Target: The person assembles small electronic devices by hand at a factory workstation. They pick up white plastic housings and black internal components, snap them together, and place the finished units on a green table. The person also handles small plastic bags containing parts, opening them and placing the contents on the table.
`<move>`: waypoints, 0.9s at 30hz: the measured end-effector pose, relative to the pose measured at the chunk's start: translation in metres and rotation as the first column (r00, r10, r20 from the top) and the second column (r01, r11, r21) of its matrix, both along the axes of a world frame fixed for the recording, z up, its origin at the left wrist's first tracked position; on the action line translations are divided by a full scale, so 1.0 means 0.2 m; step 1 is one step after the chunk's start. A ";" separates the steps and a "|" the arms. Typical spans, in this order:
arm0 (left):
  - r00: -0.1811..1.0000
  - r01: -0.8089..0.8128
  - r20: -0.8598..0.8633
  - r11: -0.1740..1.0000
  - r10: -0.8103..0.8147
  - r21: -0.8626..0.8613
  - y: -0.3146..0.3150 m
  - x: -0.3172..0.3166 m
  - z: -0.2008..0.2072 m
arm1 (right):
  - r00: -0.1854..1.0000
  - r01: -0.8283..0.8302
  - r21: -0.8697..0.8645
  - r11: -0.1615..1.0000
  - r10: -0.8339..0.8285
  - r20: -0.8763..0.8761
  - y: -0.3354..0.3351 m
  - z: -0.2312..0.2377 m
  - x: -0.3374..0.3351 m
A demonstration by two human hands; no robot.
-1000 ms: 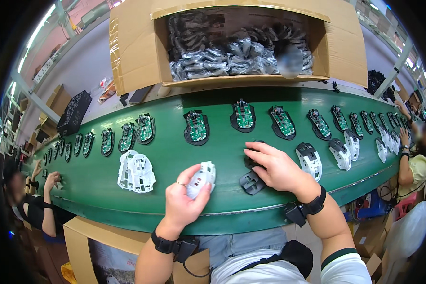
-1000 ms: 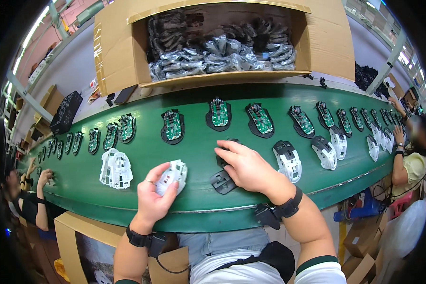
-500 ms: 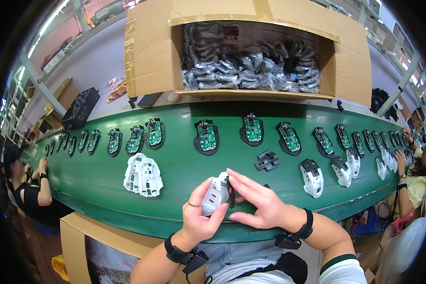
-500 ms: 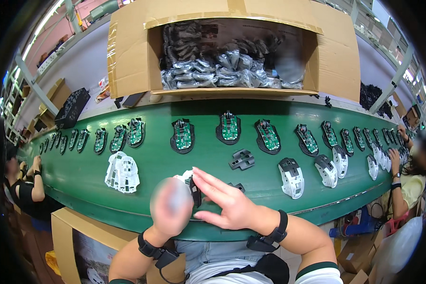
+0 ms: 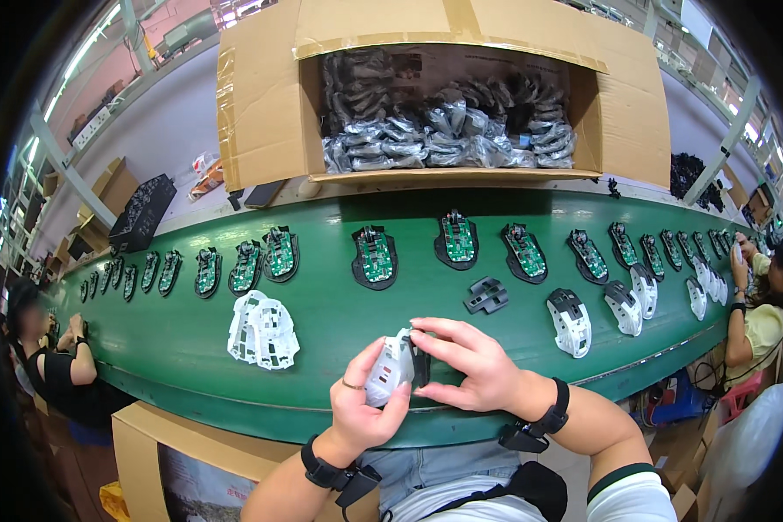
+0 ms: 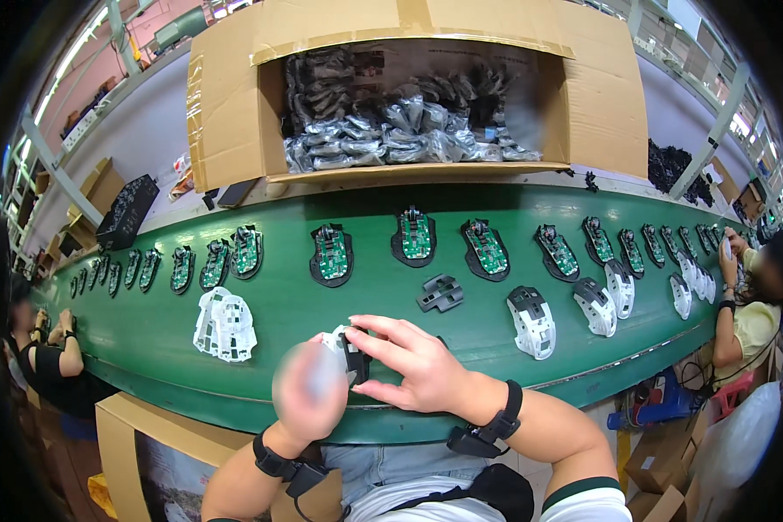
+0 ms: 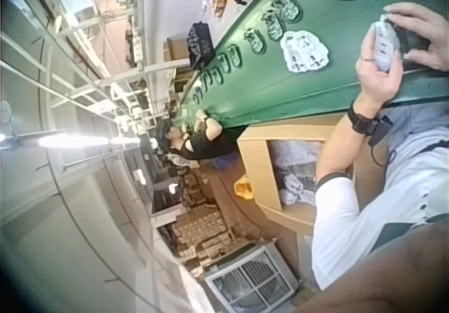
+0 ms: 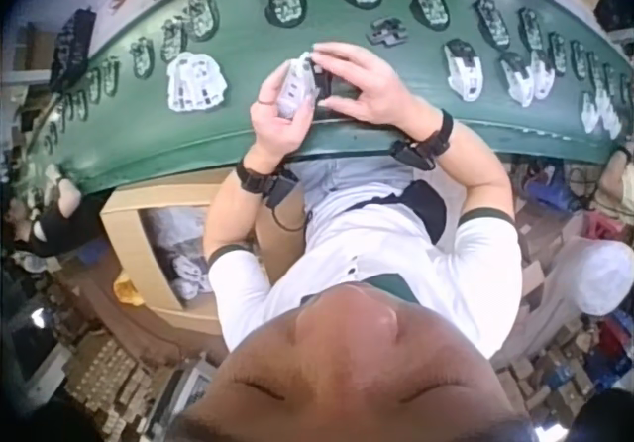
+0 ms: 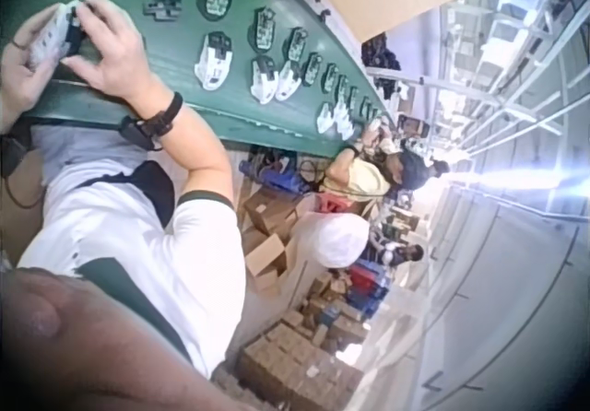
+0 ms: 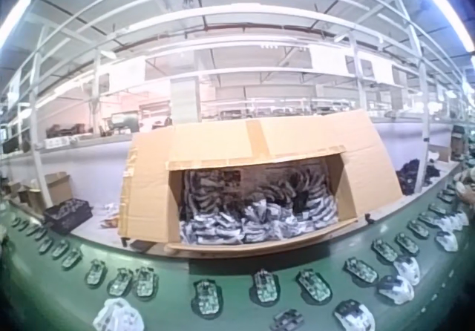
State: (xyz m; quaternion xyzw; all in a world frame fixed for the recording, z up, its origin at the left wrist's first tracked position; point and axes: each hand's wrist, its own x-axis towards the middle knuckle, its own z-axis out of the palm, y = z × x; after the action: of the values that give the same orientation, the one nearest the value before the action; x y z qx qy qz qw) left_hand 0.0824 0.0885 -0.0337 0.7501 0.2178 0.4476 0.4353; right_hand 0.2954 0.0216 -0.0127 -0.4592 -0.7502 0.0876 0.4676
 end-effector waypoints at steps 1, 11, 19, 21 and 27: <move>1.000 -0.012 0.008 0.999 0.011 0.037 0.00 0.00 0.00 | 1.000 -0.013 -0.017 1.000 0.013 0.025 0.00 0.00 0.00; 0.997 0.068 -0.045 0.979 -0.060 0.190 0.05 -0.05 0.02 | 0.998 -0.031 -0.117 0.993 0.024 -0.065 -0.01 0.01 -0.06; 0.981 0.192 -0.098 0.934 -0.170 0.301 0.09 -0.06 0.03 | 0.941 -0.307 -0.357 0.882 0.224 -0.255 0.00 -0.03 -0.05; 0.978 0.207 -0.050 0.963 -0.201 0.175 0.08 -0.08 0.04 | 0.927 -0.334 -0.304 0.892 0.253 -0.278 -0.01 0.00 -0.07; 0.952 0.297 0.167 0.907 -0.256 -0.299 0.04 -0.11 -0.02 | 0.979 -0.189 -0.114 0.975 0.178 -0.099 0.01 -0.03 -0.11</move>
State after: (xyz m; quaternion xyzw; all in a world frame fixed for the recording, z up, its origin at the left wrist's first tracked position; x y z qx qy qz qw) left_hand 0.0610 0.0970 -0.0373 0.6635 0.1515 0.3856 0.6230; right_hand 0.2735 0.0245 -0.0177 -0.4114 -0.7612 0.1968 0.4610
